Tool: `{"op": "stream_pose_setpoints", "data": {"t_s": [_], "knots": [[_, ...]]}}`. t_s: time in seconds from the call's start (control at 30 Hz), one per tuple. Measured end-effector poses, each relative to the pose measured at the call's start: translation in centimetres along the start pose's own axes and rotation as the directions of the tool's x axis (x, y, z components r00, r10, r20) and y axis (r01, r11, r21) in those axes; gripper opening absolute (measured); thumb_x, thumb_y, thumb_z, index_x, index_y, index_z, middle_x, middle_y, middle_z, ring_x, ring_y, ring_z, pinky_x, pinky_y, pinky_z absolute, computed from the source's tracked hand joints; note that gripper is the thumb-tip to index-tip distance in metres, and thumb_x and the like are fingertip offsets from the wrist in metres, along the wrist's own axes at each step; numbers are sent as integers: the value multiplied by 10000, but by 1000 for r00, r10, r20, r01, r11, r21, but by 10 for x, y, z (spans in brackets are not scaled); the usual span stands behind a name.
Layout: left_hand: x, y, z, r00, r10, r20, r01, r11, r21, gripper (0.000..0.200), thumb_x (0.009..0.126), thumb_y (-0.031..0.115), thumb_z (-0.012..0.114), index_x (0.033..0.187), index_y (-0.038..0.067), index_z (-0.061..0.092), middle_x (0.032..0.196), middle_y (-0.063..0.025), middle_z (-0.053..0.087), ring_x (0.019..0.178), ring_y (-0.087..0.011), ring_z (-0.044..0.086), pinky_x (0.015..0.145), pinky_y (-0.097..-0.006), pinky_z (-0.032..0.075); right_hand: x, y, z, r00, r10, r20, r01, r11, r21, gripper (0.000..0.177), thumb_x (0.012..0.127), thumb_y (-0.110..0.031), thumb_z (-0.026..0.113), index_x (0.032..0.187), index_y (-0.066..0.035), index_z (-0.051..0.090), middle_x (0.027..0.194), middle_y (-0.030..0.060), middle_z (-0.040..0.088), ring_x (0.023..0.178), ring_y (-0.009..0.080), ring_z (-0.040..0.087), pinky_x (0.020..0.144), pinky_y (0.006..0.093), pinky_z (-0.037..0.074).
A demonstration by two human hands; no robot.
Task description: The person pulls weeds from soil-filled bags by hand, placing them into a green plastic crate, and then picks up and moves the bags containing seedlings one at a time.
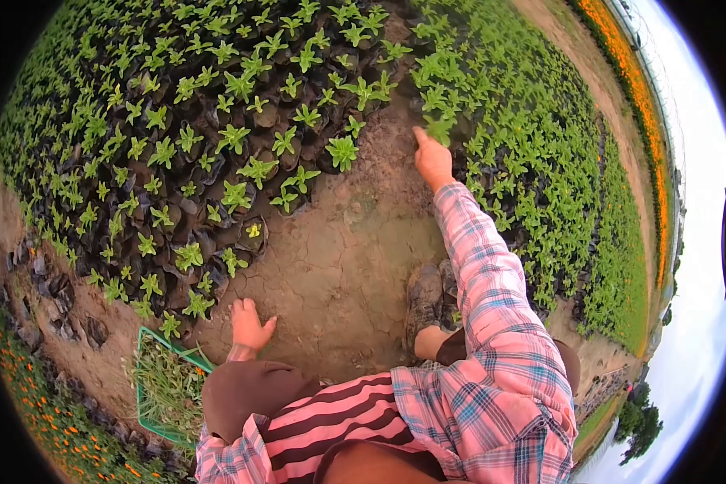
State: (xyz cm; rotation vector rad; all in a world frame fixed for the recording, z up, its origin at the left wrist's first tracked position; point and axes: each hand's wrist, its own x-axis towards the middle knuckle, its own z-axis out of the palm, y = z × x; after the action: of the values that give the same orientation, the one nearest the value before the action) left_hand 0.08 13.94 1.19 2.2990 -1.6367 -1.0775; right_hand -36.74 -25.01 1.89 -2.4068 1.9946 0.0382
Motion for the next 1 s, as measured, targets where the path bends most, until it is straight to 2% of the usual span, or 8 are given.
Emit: {"op": "stream_pose_setpoints", "data": {"t_s": [0.13, 0.2, 0.27, 0.37, 0.57, 0.67, 0.87, 1.0], "knots": [[0, 1, 2, 1000, -4, -6, 4, 1000, 7, 564, 655, 243, 783, 1019, -26, 448, 1080, -248, 420, 1054, -435, 419, 894, -489, 390, 22, -7, -1, 934, 294, -204, -195, 896, 398, 435, 793, -129, 538, 1226, -92, 516, 869, 183, 681, 815, 336, 661, 747, 442, 506], [1, 2, 0, 1000, -16, 13, 16, 999, 34, 567, 656, 259, 781, 1017, -26, 450, 1078, -251, 415, 1047, -431, 418, 893, -491, 386, 49, -4, 2, 885, 464, 28, -380, 688, 619, 351, 800, -121, 530, 1137, -22, 538, 842, 198, 675, 781, 354, 661, 740, 437, 512], [1, 2, 0, 1000, -9, 16, 8, 999, 44, 568, 655, 266, 780, 1013, -26, 450, 1077, -251, 414, 1041, -431, 418, 890, -493, 386, 65, -4, 7, 899, 428, 99, -387, 665, 639, 259, 803, -125, 562, 1018, 19, 559, 806, 222, 664, 758, 369, 658, 730, 442, 514], [2, -3, 4, 1000, 11, 13, -12, 998, 54, 567, 653, 271, 779, 1006, -27, 451, 1067, -251, 418, 1033, -431, 421, 888, -494, 386, 77, 5, 47, 936, 291, -198, -203, 906, 372, 232, 836, -158, 605, 921, 57, 577, 682, 203, 650, 587, 293, 671, 612, 389, 530], [4, 0, 2, 1000, 21, 9, -21, 999, 42, 597, 662, 282, 772, 1057, -35, 458, 1086, -268, 446, 1056, -441, 435, 909, -491, 390, -12, -11, 27, 971, 91, -221, 36, 857, 514, 220, 840, -136, 617, 934, 53, 558, 693, 203, 635, 549, 301, 655, 562, 390, 531], [0, -8, 9, 998, 41, -49, -42, 999, -33, 640, 688, 313, 751, 1133, -36, 451, 1136, -266, 460, 1086, -426, 448, 917, -483, 404, -76, -48, -13, 959, 25, 281, -181, 818, 545, 278, 836, -199, 655, 910, 53, 561, 645, 163, 621, 477, 235, 637, 467, 347, 508], [-10, -13, 9, 997, 13, -76, -22, 993, -112, 542, 700, 317, 726, 1053, 5, 458, 1033, -223, 454, 987, -414, 471, 839, -479, 409, -160, -145, -41, 731, -308, 609, -284, 674, 682, 154, 852, -127, 631, 873, 18, 585, 642, 84, 601, 483, 134, 598, 419, 281, 456], [-22, -14, 22, 985, 135, -110, -143, 987, -74, 464, 727, 250, 700, 1079, 7, 521, 1058, -203, 499, 1015, -397, 491, 878, -471, 419, -204, -229, -54, 554, -825, 114, 488, 433, 758, 125, 779, -96, 624, 848, -1, 582, 751, 134, 635, 683, 299, 629, 596, 400, 491]]}}
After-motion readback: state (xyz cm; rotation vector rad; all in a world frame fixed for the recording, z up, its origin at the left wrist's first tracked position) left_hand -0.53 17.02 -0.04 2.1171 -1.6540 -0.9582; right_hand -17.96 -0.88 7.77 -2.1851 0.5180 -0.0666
